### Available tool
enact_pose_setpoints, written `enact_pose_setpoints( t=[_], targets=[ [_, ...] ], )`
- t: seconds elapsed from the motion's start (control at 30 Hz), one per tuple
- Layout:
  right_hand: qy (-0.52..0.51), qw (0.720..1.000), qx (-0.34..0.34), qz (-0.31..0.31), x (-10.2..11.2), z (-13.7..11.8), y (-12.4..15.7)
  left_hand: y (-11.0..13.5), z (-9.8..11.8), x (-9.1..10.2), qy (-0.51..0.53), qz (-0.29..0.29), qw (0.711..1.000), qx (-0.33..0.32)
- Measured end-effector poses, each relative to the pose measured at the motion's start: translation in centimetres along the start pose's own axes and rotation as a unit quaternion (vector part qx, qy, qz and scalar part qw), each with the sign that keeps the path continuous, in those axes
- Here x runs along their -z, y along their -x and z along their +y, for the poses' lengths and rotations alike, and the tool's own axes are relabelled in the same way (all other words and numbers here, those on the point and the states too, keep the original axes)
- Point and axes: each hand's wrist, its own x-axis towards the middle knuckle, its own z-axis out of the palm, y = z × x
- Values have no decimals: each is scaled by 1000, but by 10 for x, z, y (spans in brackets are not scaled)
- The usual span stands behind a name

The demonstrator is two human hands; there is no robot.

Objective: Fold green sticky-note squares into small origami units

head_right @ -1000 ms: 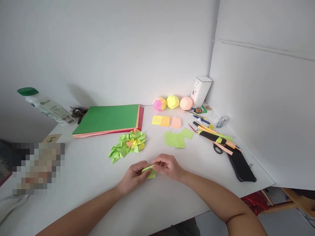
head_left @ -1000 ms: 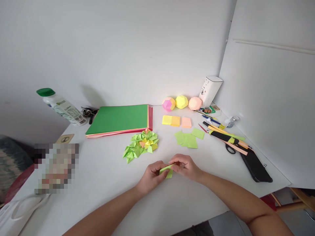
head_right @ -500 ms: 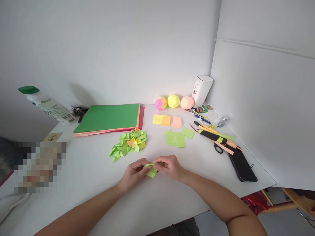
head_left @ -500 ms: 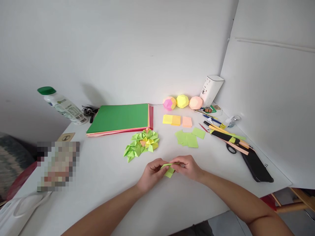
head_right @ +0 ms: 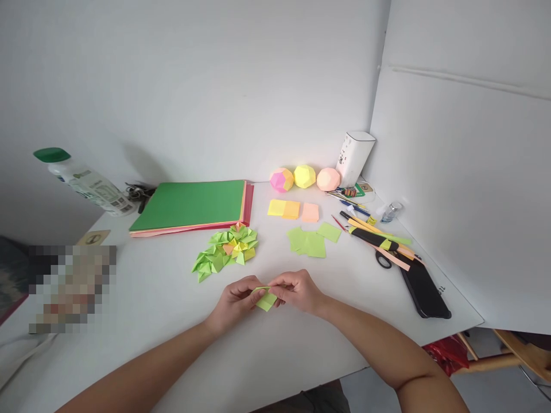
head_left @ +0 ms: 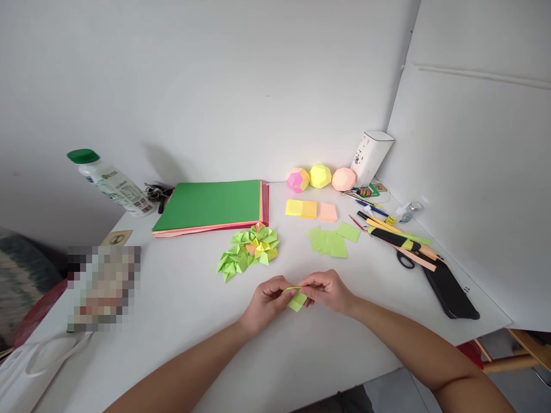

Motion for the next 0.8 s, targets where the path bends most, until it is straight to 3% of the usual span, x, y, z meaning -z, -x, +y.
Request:
enact_pose_setpoints(
  t=[0.53,0.8],
  targets=[
    [7,1000,12,5,0,1,0,0,2,0,27,-7,1000,10],
    [-11,1000,-18,-6,1,-4,0,1,5,2,21,-26,999,38]
  ],
)
